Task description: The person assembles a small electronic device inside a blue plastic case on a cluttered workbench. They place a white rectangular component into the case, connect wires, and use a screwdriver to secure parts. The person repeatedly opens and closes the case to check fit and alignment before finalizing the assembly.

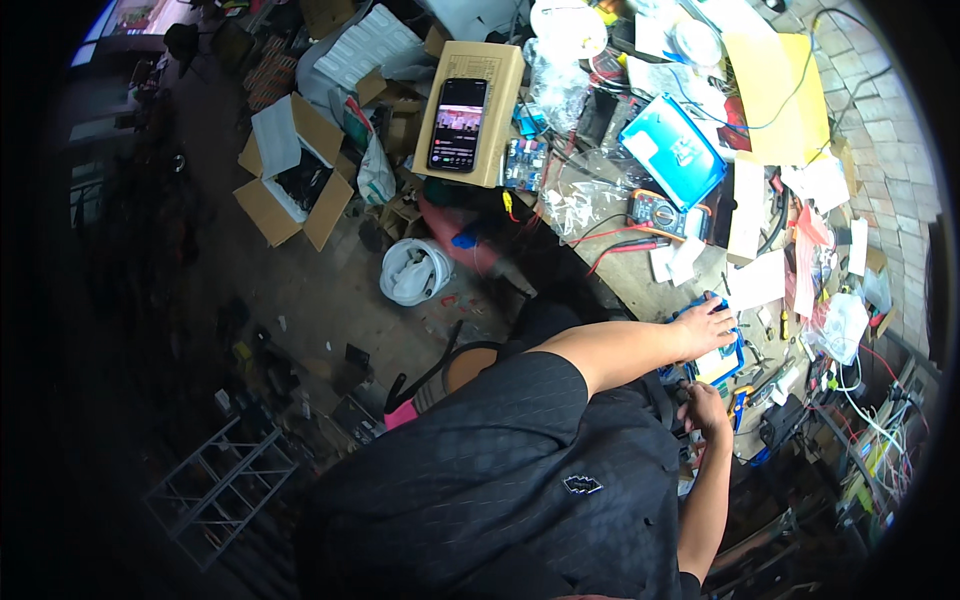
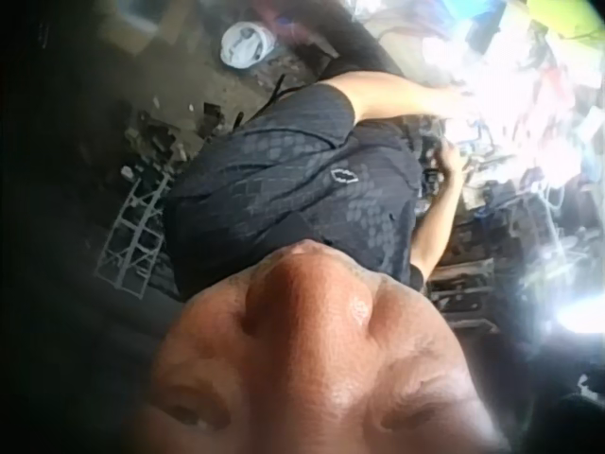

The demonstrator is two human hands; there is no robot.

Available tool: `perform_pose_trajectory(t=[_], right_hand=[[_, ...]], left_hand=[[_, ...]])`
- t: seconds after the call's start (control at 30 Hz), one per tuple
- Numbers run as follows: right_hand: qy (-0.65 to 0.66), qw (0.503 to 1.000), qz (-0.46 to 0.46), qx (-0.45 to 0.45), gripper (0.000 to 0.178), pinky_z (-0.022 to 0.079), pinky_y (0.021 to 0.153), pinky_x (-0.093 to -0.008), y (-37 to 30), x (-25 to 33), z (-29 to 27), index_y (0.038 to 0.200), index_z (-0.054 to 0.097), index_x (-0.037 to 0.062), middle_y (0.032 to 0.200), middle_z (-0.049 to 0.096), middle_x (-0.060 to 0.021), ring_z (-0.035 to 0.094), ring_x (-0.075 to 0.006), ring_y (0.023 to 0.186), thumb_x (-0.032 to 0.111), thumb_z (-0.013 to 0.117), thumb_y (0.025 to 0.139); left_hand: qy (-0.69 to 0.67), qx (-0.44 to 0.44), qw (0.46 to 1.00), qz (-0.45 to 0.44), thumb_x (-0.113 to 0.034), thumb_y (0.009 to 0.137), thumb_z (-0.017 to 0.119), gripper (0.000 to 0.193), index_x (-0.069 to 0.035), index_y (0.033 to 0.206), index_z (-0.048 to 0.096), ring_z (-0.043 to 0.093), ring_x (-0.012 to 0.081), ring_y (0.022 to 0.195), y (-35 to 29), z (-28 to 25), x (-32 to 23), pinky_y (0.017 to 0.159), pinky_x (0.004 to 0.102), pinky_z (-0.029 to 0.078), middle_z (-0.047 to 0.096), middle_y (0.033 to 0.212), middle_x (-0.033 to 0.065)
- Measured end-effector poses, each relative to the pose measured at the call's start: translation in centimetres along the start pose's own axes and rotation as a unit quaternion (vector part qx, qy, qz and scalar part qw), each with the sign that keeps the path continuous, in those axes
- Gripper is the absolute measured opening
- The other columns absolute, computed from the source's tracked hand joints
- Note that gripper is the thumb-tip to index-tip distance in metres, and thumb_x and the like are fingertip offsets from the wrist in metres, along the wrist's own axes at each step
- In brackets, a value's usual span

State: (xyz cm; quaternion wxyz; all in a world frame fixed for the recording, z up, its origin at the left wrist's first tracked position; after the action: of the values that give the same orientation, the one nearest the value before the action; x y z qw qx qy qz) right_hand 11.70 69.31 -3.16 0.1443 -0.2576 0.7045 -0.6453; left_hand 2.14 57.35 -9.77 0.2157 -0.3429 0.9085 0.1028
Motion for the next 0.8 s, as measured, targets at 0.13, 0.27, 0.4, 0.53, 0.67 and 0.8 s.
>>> perform_pose_trajectory(t=[0.13, 0.27, 0.4, 0.53, 0.67, 0.8], right_hand=[[0.156, 0.987, 0.037, 0.002, 0.045, 0.044, 0.038, -0.0324, 1.1, 0.0, 1.2, 0.139, 0.060, -0.0009, 0.067, 0.069, -0.0130, 0.051, -0.0158, 0.039, 0.027, 0.044, 0.108], [0.307, 0.950, 0.053, 0.007, 0.023, 0.040, 0.041, -0.0314, 0.7, 0.3, 2.8, 0.117, 0.061, 0.0074, 0.076, 0.073, -0.0089, 0.048, -0.0134, 0.042, 0.024, 0.049, 0.106], [0.442, 0.896, 0.020, 0.035, 0.016, 0.041, 0.048, -0.0301, 1.5, -1.0, 3.7, 0.111, 0.061, 0.0103, 0.077, 0.066, -0.0006, 0.049, -0.0112, 0.049, 0.023, 0.053, 0.105], [0.576, 0.808, -0.025, 0.120, 0.011, 0.026, 0.044, -0.0268, 3.1, -1.5, 4.6, 0.107, 0.061, 0.0080, 0.067, 0.045, 0.0064, 0.029, -0.0075, 0.041, 0.015, 0.052, 0.107], [0.603, 0.789, -0.006, 0.118, 0.016, 0.031, 0.049, -0.0267, 1.5, -0.3, 4.7, 0.111, 0.062, 0.0083, 0.067, 0.042, 0.0074, 0.032, -0.0066, 0.046, 0.018, 0.050, 0.106], [0.565, 0.822, 0.024, 0.069, 0.020, 0.038, 0.053, -0.0261, 0.5, -1.7, 3.5, 0.116, 0.062, 0.0054, 0.071, 0.051, 0.0070, 0.040, -0.0057, 0.050, 0.017, 0.049, 0.107]], left_hand=[[0.029, 0.039, 0.999, 0.022, -0.039, 0.061, 0.097, 0.117, -0.021, 0.163, 0.043, 0.031, 0.0279, 0.161, 1.1, -0.3, 0.0, 0.132, 0.0588, 0.013, 0.041, 0.171, 0.0098], [0.038, 0.082, 0.995, 0.034, -0.041, 0.054, 0.101, 0.127, -0.021, 0.164, 0.041, 0.030, 0.0286, 0.162, 1.7, -0.1, 0.0, 0.132, 0.0585, 0.014, 0.040, 0.171, 0.0105], [0.063, 0.061, 0.995, 0.042, -0.038, 0.060, 0.095, 0.115, -0.021, 0.162, 0.045, 0.033, 0.0300, 0.159, 1.5, 0.2, -0.1, 0.130, 0.0591, 0.017, 0.044, 0.167, 0.0106], [0.003, -0.056, 0.998, 0.014, -0.026, 0.076, 0.082, 0.076, -0.019, 0.148, 0.060, 0.047, 0.0296, 0.147, 2.4, 3.0, 0.9, 0.122, 0.0543, 0.036, 0.058, 0.150, 0.0076], [0.100, 0.152, 0.982, 0.052, -0.041, 0.063, 0.099, 0.122, -0.012, 0.166, 0.039, 0.038, 0.0275, 0.156, 2.1, -4.8, -0.2, 0.128, 0.0547, 0.029, 0.045, 0.166, 0.0091], [0.068, 0.232, 0.969, 0.056, -0.046, 0.050, 0.106, 0.148, -0.011, 0.170, 0.026, 0.026, 0.0280, 0.163, 2.6, -5.6, 0.0, 0.132, 0.0559, 0.023, 0.034, 0.174, 0.0105]])
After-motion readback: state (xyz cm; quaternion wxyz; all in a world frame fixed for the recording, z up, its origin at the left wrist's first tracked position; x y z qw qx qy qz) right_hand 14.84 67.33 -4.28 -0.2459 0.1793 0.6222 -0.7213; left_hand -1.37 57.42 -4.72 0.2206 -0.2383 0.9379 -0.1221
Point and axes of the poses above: each hand's wrist, its own y-axis towards the middle knuckle, its own z-axis out of the palm, x = y × z, the point moved 5 cm from there along y, towards the middle knuckle
